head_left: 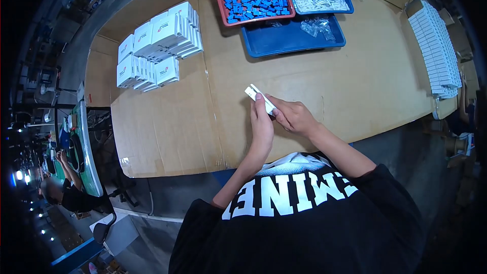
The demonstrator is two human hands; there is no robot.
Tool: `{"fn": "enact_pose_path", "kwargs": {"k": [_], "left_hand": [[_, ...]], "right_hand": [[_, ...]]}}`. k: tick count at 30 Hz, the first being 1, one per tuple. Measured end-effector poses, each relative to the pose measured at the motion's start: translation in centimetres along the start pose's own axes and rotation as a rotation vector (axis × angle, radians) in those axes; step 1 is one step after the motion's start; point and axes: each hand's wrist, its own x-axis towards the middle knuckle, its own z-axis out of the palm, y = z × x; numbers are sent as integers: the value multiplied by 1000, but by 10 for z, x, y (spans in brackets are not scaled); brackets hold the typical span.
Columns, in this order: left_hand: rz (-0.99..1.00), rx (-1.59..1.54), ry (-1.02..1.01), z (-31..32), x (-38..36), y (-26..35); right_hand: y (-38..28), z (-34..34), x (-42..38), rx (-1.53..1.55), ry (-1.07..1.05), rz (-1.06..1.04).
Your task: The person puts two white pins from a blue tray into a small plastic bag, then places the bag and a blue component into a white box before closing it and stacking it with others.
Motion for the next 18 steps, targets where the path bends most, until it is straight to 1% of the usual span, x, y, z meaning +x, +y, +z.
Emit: {"fn": "enact_pose_path", "kwargs": {"k": [4,12,13,14,15,16,17,18], "left_hand": [[-2,23,5,-3,4,-5],[7,-16,-18,-8,9,-13],[47,-25,-5,-6,9,-13],[86,-33,8,-5,8,-13],[84,-33,10,-5,7,-9],[37,-64,-20,-6,7,-2],[-8,-97,-49,-8,8,4],[-4,-102,-47,-10,9,6]], "right_hand": [[-3,1,-1,-6,-15,7],[-5,8,-4,-42,59,-9],[-6,6,-4,-40,59,-6],[-7,3,-4,-10,18,42],[-9,-2,-2,19,-24,89],[-12,-7,3,20,-26,87],[-16,-13,10,86,-44,96],[-18,-18,16,152,-64,106]]}}
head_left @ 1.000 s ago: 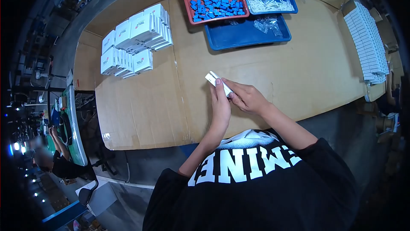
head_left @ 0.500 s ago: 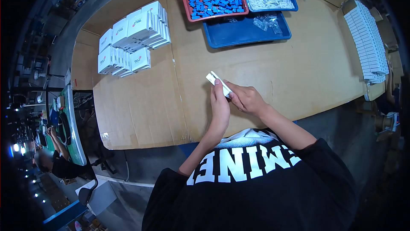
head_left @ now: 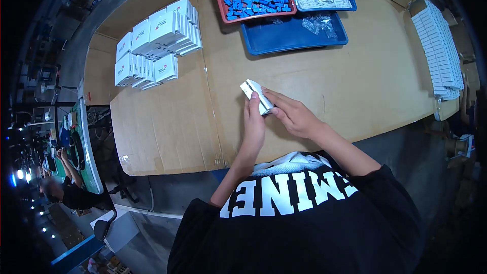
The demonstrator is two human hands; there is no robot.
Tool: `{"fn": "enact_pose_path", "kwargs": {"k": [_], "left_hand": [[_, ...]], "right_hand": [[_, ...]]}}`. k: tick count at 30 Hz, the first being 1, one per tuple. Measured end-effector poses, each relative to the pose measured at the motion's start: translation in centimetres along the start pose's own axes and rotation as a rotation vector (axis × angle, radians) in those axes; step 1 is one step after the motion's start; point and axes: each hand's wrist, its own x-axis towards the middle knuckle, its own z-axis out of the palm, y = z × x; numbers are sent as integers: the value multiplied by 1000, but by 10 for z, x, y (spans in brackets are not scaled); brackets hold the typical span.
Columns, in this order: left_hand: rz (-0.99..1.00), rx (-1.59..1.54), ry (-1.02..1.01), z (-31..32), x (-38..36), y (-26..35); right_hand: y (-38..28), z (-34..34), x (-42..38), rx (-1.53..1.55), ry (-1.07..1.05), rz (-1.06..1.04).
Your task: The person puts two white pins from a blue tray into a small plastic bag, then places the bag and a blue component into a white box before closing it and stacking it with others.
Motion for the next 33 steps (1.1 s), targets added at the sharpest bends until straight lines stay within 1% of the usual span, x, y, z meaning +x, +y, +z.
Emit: {"fn": "enact_pose_path", "kwargs": {"k": [1,2,3,4,6,7,9,10,12,13,14,15,16,18,19,20,22,23,25,33], "left_hand": [[155,100,-63,-2,1,2],[311,202,-126,-6,3,7],[297,331,-220,-11,0,21],[302,329,-215,-13,0,20],[571,539,-297,-14,0,19],[586,549,-358,-13,-1,21],[609,609,-403,-7,-4,26],[630,671,-444,-6,-6,28],[662,702,-451,-6,-5,28],[582,487,-388,-2,-8,28],[495,273,-321,1,-11,27],[469,252,-307,0,-9,24],[472,252,-304,0,-9,21],[382,208,-280,6,-14,20],[381,170,-279,9,-16,22],[383,168,-278,13,-18,24],[482,164,-240,19,-22,25],[483,164,-242,20,-22,23],[565,162,-263,19,-23,21],[573,168,-305,19,-29,23]], "right_hand": [[-1,-7,2,-4,-3,-5],[0,-14,4,43,-20,70],[0,-19,6,93,-40,146],[-2,-20,8,94,-44,140],[-8,-20,10,696,-13,707],[-13,-20,13,694,-10,704],[-22,-21,18,683,-99,716],[-24,-21,19,685,-98,713],[-28,-20,20,757,-36,659],[-28,-17,20,756,-35,655],[-28,-10,18,742,42,585],[-29,-3,15,729,119,515],[-31,1,14,730,116,514],[-34,8,12,547,160,277],[-37,11,11,508,182,227],[-41,13,11,507,181,226],[-49,12,11,304,202,133],[-54,11,11,303,198,121],[-56,14,6,298,206,113],[-63,18,1,260,234,74]]}}
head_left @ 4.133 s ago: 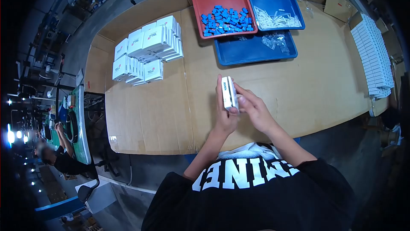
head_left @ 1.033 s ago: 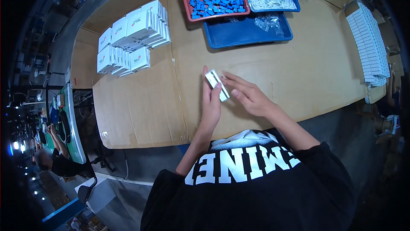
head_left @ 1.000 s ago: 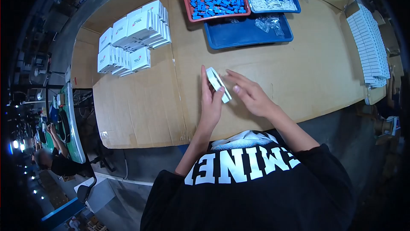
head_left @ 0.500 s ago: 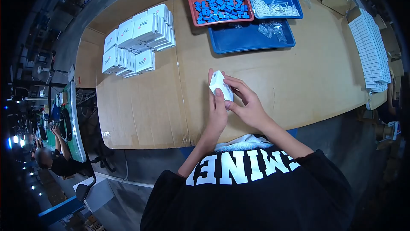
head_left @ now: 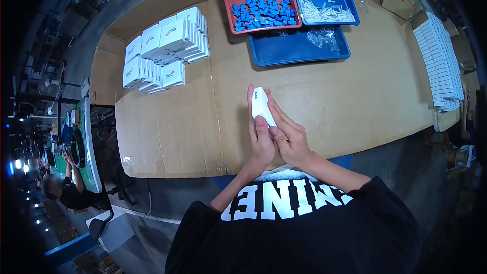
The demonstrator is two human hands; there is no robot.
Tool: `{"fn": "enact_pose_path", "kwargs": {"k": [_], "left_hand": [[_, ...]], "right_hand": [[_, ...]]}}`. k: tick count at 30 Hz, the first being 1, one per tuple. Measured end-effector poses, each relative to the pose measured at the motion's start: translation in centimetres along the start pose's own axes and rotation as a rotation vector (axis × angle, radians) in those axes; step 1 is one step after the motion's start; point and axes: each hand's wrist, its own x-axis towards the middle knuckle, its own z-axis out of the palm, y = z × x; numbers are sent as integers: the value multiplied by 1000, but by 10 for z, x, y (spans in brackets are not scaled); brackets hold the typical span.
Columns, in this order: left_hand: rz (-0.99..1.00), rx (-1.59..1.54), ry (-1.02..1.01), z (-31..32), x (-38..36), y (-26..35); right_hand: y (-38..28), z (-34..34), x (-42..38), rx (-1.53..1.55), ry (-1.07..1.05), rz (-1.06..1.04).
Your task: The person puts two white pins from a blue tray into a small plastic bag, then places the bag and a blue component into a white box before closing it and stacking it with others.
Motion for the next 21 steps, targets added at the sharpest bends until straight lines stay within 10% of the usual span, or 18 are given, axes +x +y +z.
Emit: {"fn": "enact_pose_path", "kwargs": {"k": [12,21], "left_hand": [[29,-51,-10,-4,6,1],[179,342,-95,-8,10,-6]], "right_hand": [[-4,4,3,138,34,65],[-13,-13,29,599,-66,807]]}}
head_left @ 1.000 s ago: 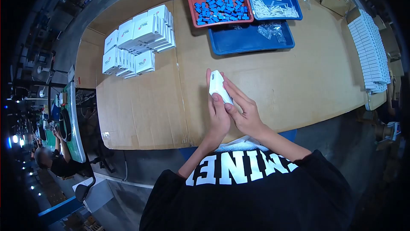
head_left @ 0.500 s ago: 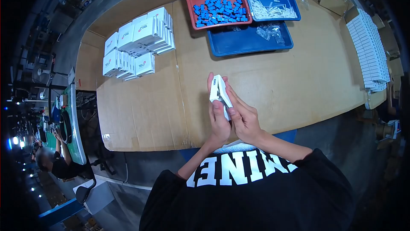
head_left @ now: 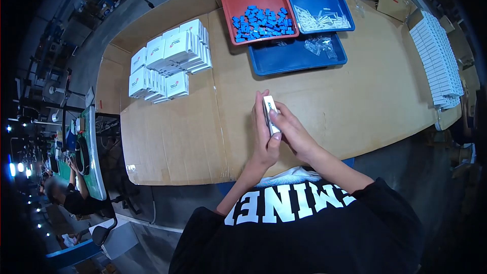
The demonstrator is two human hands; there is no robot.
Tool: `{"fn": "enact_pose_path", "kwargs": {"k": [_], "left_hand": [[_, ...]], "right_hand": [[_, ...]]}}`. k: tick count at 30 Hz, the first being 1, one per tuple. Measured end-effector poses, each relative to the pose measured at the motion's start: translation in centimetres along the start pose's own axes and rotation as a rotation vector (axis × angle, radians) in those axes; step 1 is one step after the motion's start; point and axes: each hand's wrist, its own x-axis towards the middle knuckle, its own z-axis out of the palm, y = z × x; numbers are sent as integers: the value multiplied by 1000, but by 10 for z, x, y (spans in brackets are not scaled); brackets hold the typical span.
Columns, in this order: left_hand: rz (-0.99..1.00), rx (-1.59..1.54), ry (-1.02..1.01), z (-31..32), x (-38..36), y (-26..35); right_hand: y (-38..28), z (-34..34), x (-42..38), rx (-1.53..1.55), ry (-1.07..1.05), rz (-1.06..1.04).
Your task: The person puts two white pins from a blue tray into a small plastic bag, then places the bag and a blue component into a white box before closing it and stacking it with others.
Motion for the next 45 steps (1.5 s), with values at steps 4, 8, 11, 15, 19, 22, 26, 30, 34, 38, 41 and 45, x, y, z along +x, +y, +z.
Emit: {"fn": "enact_pose_path", "kwargs": {"k": [4,8,11,15,19,22,26,30,34,38,41,45], "left_hand": [[-78,76,103,1,-9,0],[84,290,238,-3,0,-1],[248,269,290,-3,2,-2],[274,172,380,0,3,-3],[173,80,329,-3,-4,2],[256,164,392,-1,1,1],[179,79,390,2,1,4],[157,93,289,11,3,-11],[26,162,198,7,1,-20],[-614,-639,150,3,3,-3],[-861,-771,79,3,3,17],[-1017,-855,-2,-1,-9,16]], "right_hand": [[8,19,-4,31,30,-124],[5,26,-10,-14,-32,-294],[10,29,-12,-39,-61,-429],[14,29,-19,-66,-70,-417],[14,29,-21,-102,-72,-407],[17,27,-19,-125,-49,-438],[17,28,-18,-111,-13,-439],[6,13,-10,-124,-5,-275],[0,-16,-4,89,-98,-68],[-16,-28,-9,-1057,196,-502],[-10,-43,-2,-1328,-108,-857],[10,-50,2,-1226,-127,-896]]}}
